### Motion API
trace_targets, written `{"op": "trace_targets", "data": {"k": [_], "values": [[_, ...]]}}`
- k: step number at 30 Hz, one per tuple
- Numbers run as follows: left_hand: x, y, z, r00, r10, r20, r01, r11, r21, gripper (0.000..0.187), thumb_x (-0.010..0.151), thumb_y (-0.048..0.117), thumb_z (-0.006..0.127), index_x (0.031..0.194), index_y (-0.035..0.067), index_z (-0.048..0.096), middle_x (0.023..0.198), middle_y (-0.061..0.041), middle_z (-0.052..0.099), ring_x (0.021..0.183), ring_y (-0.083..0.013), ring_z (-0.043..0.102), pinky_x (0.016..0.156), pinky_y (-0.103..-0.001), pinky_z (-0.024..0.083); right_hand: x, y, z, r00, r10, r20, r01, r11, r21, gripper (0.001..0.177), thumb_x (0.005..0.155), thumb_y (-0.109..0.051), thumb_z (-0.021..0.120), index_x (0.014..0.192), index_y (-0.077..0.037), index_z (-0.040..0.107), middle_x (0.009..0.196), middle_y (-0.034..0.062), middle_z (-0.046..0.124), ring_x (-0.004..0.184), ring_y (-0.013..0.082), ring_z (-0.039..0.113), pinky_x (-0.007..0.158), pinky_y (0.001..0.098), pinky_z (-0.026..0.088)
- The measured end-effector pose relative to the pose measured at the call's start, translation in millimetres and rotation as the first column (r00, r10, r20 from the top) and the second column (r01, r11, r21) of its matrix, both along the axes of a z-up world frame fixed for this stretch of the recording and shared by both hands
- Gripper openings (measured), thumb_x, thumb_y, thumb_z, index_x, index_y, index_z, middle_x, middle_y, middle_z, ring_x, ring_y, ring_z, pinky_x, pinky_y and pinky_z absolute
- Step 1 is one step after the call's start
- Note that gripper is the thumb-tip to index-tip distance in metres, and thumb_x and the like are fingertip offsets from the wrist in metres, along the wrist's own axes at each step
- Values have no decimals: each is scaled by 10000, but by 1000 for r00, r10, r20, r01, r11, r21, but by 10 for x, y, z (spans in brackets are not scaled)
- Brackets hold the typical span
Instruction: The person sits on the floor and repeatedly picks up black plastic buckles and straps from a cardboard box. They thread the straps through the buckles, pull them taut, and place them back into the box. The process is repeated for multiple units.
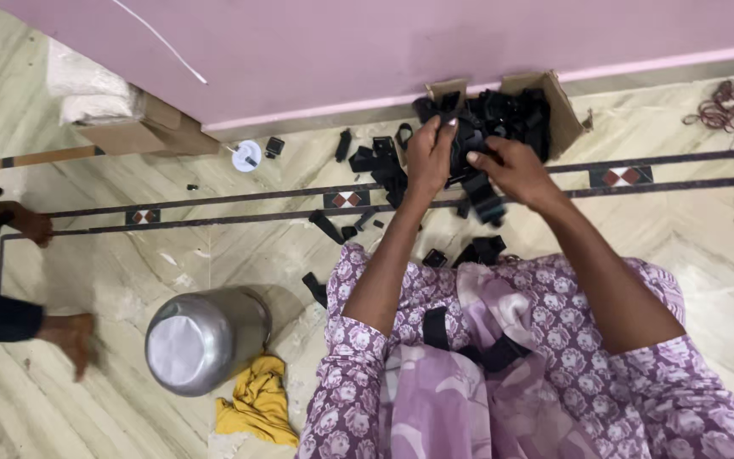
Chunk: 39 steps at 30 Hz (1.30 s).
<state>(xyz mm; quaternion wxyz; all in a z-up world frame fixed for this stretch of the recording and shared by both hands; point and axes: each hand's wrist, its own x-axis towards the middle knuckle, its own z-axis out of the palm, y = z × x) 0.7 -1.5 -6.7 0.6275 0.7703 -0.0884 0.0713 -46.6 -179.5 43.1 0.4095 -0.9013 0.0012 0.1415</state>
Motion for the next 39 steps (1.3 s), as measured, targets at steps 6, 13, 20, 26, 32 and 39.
{"op": "trace_targets", "data": {"k": [6,13,20,26,32,39], "values": [[26,50,74,983,172,-60,-174,984,-29,369,1074,275,549,1053,-58,705,594,-128,490,563,-125,413,527,-378,356,-89,169,31,873,-216,438,122,965,232,368,985,-207,752,1254,-1,609,1102,174,535,842,218,544,718,347,485],[143,132,-54,983,112,-143,-165,883,-439,424,1126,299,482,1113,-65,699,986,-143,762,838,-180,709,768,-337,578,-113,192,86,981,-88,170,41,964,263,607,921,-242,783,1389,-32,458,1326,163,498,1101,241,594,836,360,541],[237,131,-346,894,-163,-416,-282,518,-808,314,1100,242,486,1152,-47,598,1120,-196,687,986,-304,721,856,-506,640,-186,395,-134,916,11,401,-173,913,370,1175,839,-181,826,1627,-13,-28,1539,316,387,1378,407,483,1094,411,428],[170,206,-191,891,-415,-183,-71,271,-960,255,1032,208,563,1181,8,621,1267,-153,684,1169,-278,657,999,-473,555,78,216,-105,960,-279,-23,188,578,794,929,797,1,609,1610,-80,167,1308,311,562,1027,345,629,767,371,581],[114,302,-59,896,-443,-31,62,193,-979,275,1033,320,638,1163,78,645,1159,-130,699,1222,-266,609,1065,-443,450,72,-88,84,945,-274,-178,234,186,954,633,878,41,536,1486,-9,370,1211,245,660,1012,313,740,712,369,636],[334,374,-381,912,-336,-234,-122,323,-938,164,1121,274,680,1127,116,636,1056,-105,719,1021,-241,605,864,-351,518,58,-239,228,952,-253,-174,207,109,972,543,843,36,569,1382,27,504,1241,243,656,1060,343,752,706,359,629]]}}
